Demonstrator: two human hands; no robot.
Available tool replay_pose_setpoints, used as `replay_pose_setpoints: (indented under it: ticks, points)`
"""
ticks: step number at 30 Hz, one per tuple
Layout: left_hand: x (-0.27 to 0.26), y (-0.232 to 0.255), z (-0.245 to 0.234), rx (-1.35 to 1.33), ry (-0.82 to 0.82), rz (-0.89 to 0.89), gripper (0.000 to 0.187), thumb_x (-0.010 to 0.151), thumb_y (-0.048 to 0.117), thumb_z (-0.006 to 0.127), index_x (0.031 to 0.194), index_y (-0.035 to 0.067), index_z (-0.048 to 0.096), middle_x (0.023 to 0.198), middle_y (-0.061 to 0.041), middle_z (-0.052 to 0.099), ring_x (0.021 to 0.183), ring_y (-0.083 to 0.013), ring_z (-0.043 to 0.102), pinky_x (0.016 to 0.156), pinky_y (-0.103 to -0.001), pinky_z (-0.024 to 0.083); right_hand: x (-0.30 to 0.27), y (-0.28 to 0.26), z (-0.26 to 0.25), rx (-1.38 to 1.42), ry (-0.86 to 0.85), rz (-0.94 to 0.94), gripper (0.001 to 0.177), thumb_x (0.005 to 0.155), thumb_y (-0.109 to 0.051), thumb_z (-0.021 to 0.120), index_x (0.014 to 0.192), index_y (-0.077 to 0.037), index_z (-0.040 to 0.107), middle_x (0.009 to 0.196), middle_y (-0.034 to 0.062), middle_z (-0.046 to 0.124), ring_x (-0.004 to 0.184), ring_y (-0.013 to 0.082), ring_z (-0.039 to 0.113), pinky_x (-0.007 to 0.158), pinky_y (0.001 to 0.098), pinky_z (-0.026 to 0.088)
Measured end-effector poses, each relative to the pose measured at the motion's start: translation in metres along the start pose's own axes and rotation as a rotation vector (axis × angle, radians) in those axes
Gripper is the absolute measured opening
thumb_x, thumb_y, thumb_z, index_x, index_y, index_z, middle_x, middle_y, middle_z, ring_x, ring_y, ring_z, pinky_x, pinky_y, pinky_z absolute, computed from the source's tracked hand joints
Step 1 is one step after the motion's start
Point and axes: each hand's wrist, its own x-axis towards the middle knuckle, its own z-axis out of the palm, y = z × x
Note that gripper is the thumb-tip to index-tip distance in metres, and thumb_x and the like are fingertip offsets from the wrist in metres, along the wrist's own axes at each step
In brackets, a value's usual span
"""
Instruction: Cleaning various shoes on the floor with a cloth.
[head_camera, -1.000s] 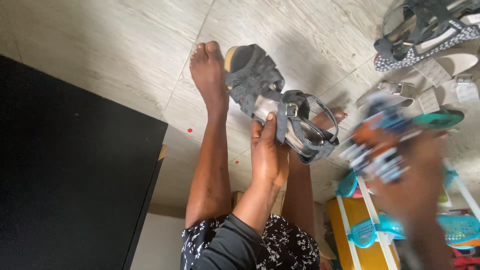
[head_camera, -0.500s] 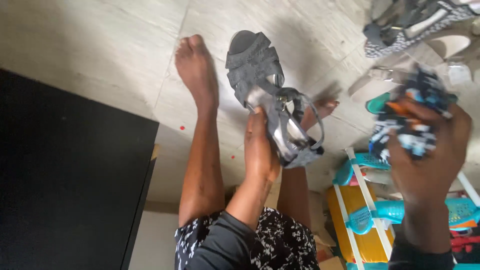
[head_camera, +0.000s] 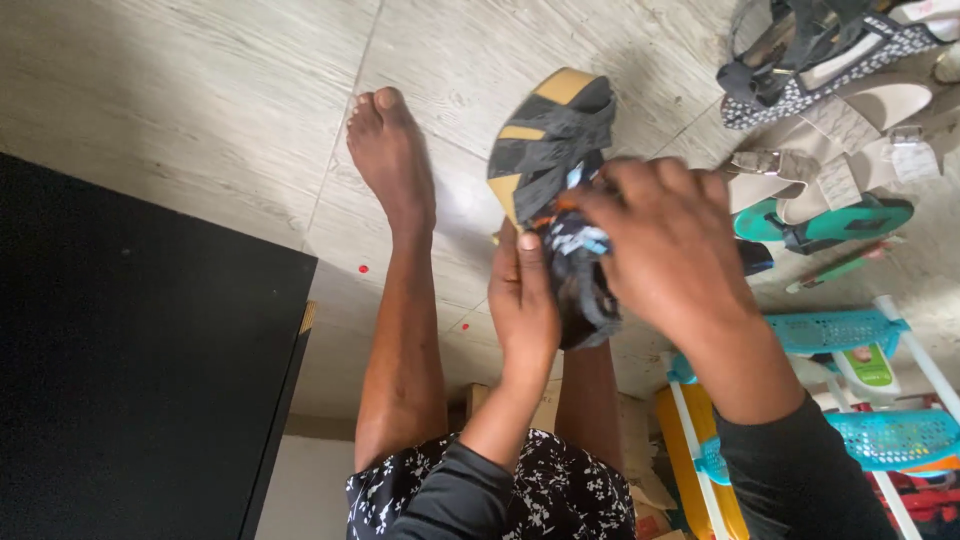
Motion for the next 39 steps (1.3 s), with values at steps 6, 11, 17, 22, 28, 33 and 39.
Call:
replay_pose_setpoints:
  ticks: [6, 11, 17, 22, 28, 33, 39]
  points:
    - [-0.002, 0.008, -0.003, 0.200, -0.009, -0.079, 0.055, 0.109, 0.033, 0.046, 0.149, -0.005, 0.047, 0.124, -0.011, 0.070, 0.111, -0.0146, 0.062, 0.097, -0.028, 0.049, -0.009, -0.009, -0.011, 0.207, -0.056, 0.123, 0.053, 0.075, -0.009, 0.077, 0.127, -0.016, 0.072, 0.125, 0.0113, 0.063, 0.115, 0.0330, 0.054, 0.096, 0.0497, 0.037]
    - [0.001, -0.007, -0.006, -0.045, -0.061, -0.175, 0.059, 0.111, 0.040, 0.037, 0.147, -0.005, 0.049, 0.120, -0.012, 0.070, 0.107, -0.0170, 0.064, 0.097, -0.030, 0.051, -0.050, 0.019, 0.005, 0.348, -0.121, -0.245, 0.060, 0.059, -0.002, 0.069, 0.116, -0.022, 0.074, 0.131, 0.0022, 0.065, 0.136, 0.0318, 0.049, 0.100, 0.0493, 0.038]
    - [-0.003, 0.008, 0.004, -0.056, -0.043, -0.310, 0.064, 0.109, 0.047, 0.036, 0.142, -0.005, 0.055, 0.128, -0.014, 0.066, 0.116, -0.0185, 0.061, 0.102, -0.033, 0.047, -0.082, 0.082, -0.021, 0.136, -0.381, 0.429, 0.053, 0.082, -0.006, 0.074, 0.132, -0.022, 0.068, 0.124, 0.0080, 0.066, 0.106, 0.0259, 0.066, 0.092, 0.0416, 0.053]
    - [0.000, 0.010, 0.001, -0.201, -0.008, -0.357, 0.060, 0.107, 0.048, 0.039, 0.137, -0.001, 0.056, 0.133, -0.008, 0.065, 0.122, -0.0165, 0.060, 0.106, -0.030, 0.045, -0.083, 0.065, -0.029, 0.053, -0.325, 0.359, 0.057, 0.078, -0.011, 0.073, 0.132, -0.028, 0.069, 0.115, 0.0085, 0.070, 0.098, 0.0252, 0.068, 0.088, 0.0413, 0.053]
    - [-0.003, -0.007, -0.007, -0.044, 0.040, -0.230, 0.054, 0.110, 0.046, 0.042, 0.130, 0.000, 0.063, 0.107, -0.007, 0.063, 0.096, -0.0137, 0.056, 0.085, -0.029, 0.046, -0.069, 0.036, 0.005, 0.159, -0.260, -0.059, 0.057, 0.062, -0.010, 0.071, 0.116, -0.026, 0.072, 0.110, 0.0046, 0.072, 0.095, 0.0252, 0.069, 0.085, 0.0457, 0.052]
    - [-0.006, -0.003, -0.002, -0.207, -0.011, -0.098, 0.039, 0.115, 0.038, 0.054, 0.121, 0.000, 0.060, 0.113, -0.003, 0.063, 0.102, -0.0082, 0.054, 0.094, -0.025, 0.046, -0.068, 0.069, -0.016, -0.030, -0.314, 0.241, 0.060, 0.071, -0.006, 0.077, 0.129, -0.018, 0.069, 0.107, 0.0109, 0.069, 0.089, 0.0233, 0.067, 0.086, 0.0437, 0.053]
    - [0.005, 0.015, -0.004, -0.301, 0.146, -0.342, 0.040, 0.100, 0.039, 0.061, 0.121, 0.004, 0.060, 0.110, -0.006, 0.067, 0.098, -0.0137, 0.064, 0.087, -0.030, 0.052, -0.091, 0.053, -0.033, 0.124, -0.150, 0.355, 0.074, 0.072, -0.014, 0.076, 0.143, -0.030, 0.065, 0.107, 0.0114, 0.059, 0.089, 0.0229, 0.059, 0.083, 0.0385, 0.049]
